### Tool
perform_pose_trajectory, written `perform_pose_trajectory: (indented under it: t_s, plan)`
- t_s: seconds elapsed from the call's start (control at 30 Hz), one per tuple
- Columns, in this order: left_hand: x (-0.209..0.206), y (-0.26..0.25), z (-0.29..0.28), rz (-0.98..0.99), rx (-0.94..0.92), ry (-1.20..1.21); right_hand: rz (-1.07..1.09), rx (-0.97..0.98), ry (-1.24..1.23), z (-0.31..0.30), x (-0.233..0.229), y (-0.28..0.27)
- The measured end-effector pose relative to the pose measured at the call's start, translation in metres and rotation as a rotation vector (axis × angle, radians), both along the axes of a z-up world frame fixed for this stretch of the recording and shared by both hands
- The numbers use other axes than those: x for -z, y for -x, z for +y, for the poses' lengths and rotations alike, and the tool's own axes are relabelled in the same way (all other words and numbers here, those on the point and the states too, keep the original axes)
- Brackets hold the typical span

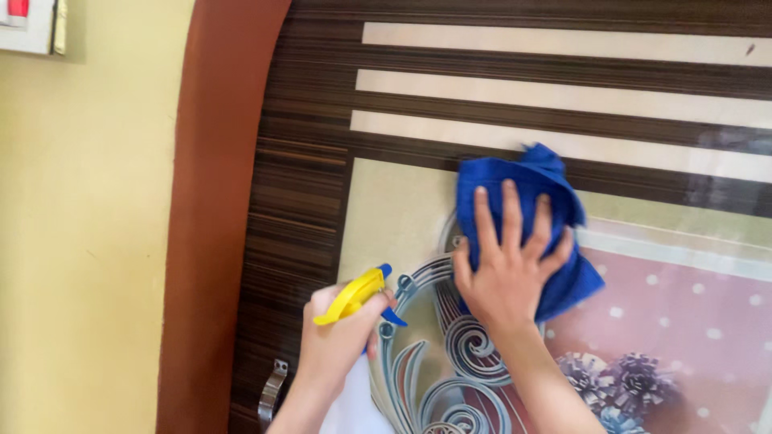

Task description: The person sprays a glass door with a cleaning solution and wipes it with a blue cloth. Then the person moves to a wooden chair and wipes the seat with the same cloth.

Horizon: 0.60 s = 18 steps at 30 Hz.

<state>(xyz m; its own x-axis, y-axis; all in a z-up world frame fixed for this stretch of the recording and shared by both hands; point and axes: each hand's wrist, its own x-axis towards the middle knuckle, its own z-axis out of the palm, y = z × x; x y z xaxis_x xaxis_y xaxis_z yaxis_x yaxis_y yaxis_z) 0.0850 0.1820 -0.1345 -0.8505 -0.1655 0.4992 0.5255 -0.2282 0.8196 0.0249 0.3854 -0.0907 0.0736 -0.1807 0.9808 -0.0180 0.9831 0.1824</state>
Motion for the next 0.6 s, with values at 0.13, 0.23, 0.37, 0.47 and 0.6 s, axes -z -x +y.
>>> perform_pose_trajectory:
  t_s: [0.13,0.23,0.37,0.47,0.6]
  plan:
    - [-0.009,0.008,-0.018,0.085,0.004,0.000,-0.129,-0.064,-0.260,-0.024,-0.003,0.005]
    - [-0.013,0.012,-0.027,0.139,-0.016,0.036,-0.247,-0.118,-0.471,-0.034,0.010,0.006]
    - [-0.012,0.011,-0.032,0.173,-0.014,0.049,-0.398,-0.121,-0.663,-0.036,0.037,0.010]
    - [-0.011,0.002,-0.035,0.157,-0.023,0.033,-0.480,-0.117,-0.792,-0.028,0.059,0.008]
    - [-0.013,-0.012,-0.034,0.092,0.026,0.005,-0.586,-0.188,-0.973,-0.007,0.062,0.004]
